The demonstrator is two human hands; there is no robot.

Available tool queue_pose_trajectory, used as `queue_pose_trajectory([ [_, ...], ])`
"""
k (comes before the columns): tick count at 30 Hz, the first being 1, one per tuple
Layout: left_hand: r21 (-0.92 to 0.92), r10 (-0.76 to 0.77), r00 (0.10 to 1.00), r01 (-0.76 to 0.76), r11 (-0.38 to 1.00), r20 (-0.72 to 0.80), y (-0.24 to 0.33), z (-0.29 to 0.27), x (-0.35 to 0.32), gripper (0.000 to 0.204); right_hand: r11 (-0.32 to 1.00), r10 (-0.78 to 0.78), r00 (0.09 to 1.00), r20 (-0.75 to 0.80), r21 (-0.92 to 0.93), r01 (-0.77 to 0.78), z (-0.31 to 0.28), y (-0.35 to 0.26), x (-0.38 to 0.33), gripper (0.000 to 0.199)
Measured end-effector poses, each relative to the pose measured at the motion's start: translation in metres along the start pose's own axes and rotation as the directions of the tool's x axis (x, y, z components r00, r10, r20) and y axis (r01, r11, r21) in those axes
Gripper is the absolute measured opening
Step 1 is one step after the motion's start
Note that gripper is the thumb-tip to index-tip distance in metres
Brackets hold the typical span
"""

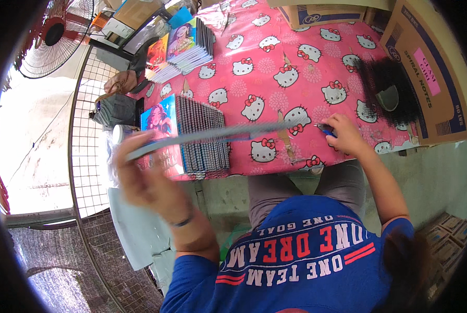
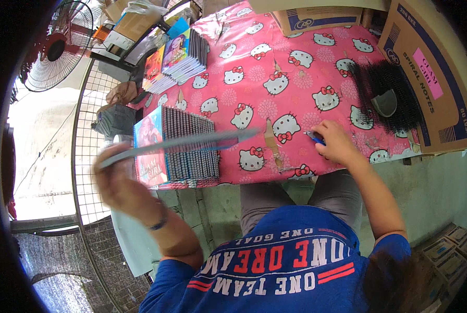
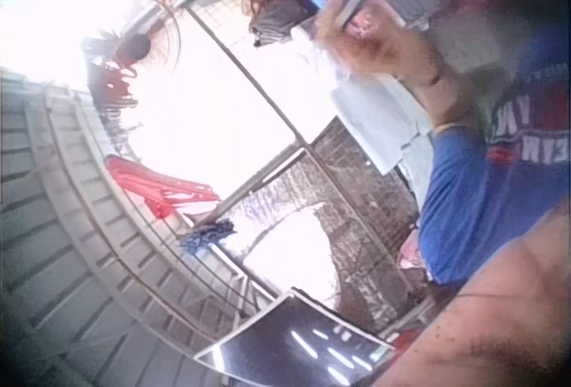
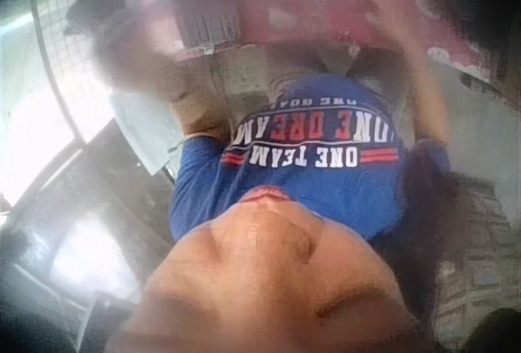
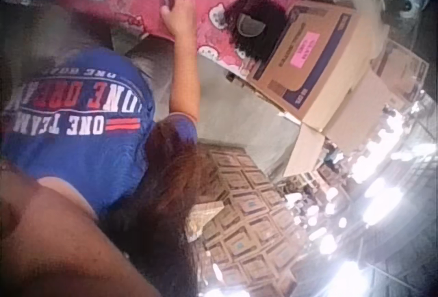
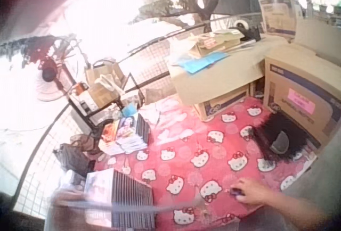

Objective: The person threads plastic spiral coils through the punched holes of several notebooks, winds them manually along the spine, and uses a blue tool to trim and crimp the ends of the wire.

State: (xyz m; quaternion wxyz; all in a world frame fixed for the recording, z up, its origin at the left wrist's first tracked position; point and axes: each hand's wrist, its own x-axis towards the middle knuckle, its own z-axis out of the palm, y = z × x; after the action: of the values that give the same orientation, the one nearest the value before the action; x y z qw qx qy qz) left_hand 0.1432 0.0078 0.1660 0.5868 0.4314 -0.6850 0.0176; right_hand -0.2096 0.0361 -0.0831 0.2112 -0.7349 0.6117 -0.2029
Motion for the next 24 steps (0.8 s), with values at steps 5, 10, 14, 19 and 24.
queue_pose_trajectory([
  [5, 0.346, 0.048, 0.974, -0.125, 0.930, 0.222, -0.010, -0.054, 0.097, 0.021, 0.990, -0.080, 0.988, -0.132, 0.103, 0.094, 0.006, 0.011, 0.044, 0.037],
  [10, 0.382, -0.254, 0.729, -0.011, 0.924, 0.635, -0.129, -0.013, 0.078, 0.034, 0.981, 0.149, 0.935, -0.321, 0.163, -0.100, -0.006, 0.045, 0.109, 0.031],
  [14, 0.483, -0.344, 0.691, -0.009, 0.875, 0.636, -0.161, -0.026, 0.035, 0.050, 0.932, 0.342, 0.843, -0.415, 0.262, -0.249, 0.000, 0.085, 0.140, 0.031],
  [19, 0.681, -0.587, 0.613, 0.107, 0.725, 0.528, -0.168, -0.088, 0.001, 0.052, 0.955, 0.283, 0.861, -0.423, 0.042, -0.294, 0.007, 0.093, 0.152, 0.029],
  [24, 0.654, -0.599, 0.626, 0.183, 0.734, 0.498, -0.168, -0.101, -0.014, 0.051, 0.955, 0.256, 0.869, -0.423, -0.032, -0.296, 0.012, 0.077, 0.155, 0.019],
])
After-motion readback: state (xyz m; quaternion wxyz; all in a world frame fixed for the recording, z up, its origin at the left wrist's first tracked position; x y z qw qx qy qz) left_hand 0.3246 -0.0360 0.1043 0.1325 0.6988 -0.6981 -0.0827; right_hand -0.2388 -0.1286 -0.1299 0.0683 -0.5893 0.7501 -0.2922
